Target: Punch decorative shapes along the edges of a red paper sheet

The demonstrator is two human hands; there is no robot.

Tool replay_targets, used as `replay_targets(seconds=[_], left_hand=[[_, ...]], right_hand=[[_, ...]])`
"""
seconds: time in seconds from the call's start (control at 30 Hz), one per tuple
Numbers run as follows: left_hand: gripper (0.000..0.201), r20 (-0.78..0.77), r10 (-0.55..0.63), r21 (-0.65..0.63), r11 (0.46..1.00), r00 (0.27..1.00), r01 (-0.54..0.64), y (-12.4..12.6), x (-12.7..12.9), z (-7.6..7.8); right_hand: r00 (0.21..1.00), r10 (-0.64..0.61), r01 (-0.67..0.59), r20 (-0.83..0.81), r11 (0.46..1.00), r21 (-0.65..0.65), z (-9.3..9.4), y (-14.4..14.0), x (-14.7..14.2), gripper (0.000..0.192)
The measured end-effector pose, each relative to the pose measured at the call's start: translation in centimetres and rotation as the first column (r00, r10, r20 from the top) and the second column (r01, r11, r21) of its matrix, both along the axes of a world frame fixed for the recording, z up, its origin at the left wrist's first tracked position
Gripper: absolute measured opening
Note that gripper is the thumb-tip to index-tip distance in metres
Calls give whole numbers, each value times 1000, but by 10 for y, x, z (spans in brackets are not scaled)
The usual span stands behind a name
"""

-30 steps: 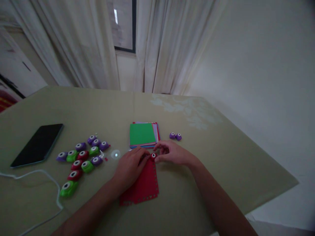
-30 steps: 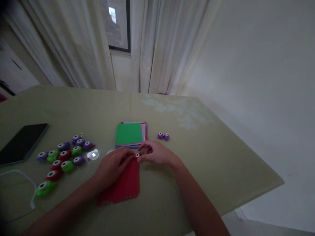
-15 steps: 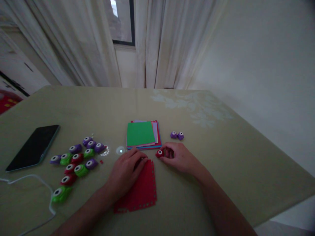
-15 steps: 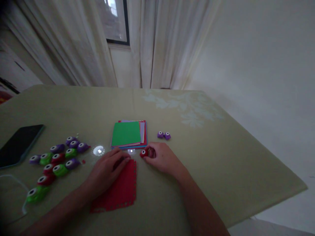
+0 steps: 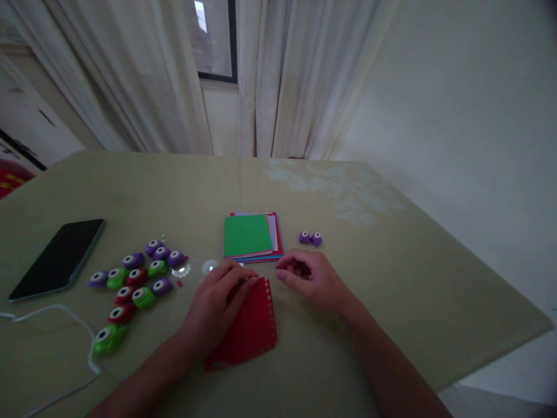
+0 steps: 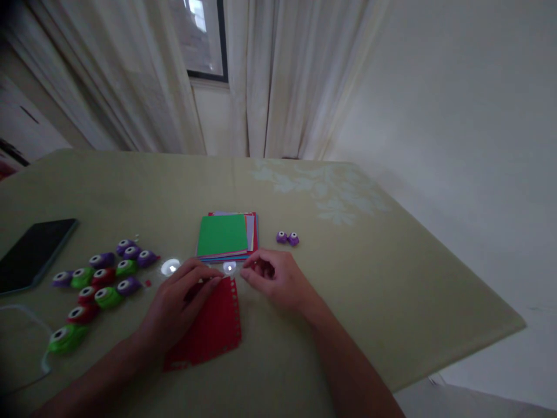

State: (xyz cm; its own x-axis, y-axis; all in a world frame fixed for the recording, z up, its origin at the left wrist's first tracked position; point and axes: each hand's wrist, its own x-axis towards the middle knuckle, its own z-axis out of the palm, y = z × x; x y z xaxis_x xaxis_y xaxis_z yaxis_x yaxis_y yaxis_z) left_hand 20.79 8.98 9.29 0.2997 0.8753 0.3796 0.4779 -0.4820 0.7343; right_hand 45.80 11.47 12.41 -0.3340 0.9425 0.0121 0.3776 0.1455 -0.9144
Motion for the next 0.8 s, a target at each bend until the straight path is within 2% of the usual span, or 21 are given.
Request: replay_targets(seconds=[0.1, 0.27, 0.37, 0.43, 0.5, 0.6, 0.67, 0.73, 0.8], left_hand=[[16, 21, -1, 33, 999, 1000, 0, -3, -1, 1], [16, 45, 15, 11, 1000, 999, -16, -2, 0, 4], [15, 77, 32, -97, 995, 996, -25, 0, -1, 7], [24, 120, 63, -224, 974, 991, -35, 2, -3, 10], [38, 195, 117, -389, 921, 974, -33, 5, -7, 14], [63, 355, 217, -641, 764, 909, 68, 13, -14, 17], [76, 454, 272, -721, 671, 849, 170, 18, -17, 18], [79, 515, 301, -737, 633, 802, 236, 23, -20, 18], [74, 537, 304, -736, 624, 787, 262, 25, -22, 19]], right_hand=[[996, 73, -76, -43, 995, -69, -3, -7, -12, 27], [986, 90, -111, -143, 982, -153, -14, -9, -20, 21], [977, 67, -102, -205, 981, -167, -17, -7, -21, 21], [972, 40, -87, -232, 977, -196, -16, -6, -21, 24], [962, 11, -79, -274, 967, -240, -14, -4, -19, 27], [934, -36, -67, -355, 959, -275, -11, 0, -15, 30], [921, -60, -55, -384, 958, -280, -10, 3, -12, 31], [916, -76, -42, -393, 958, -285, -10, 5, -7, 31], [916, -84, -36, -393, 957, -289, -10, 6, -3, 31]])
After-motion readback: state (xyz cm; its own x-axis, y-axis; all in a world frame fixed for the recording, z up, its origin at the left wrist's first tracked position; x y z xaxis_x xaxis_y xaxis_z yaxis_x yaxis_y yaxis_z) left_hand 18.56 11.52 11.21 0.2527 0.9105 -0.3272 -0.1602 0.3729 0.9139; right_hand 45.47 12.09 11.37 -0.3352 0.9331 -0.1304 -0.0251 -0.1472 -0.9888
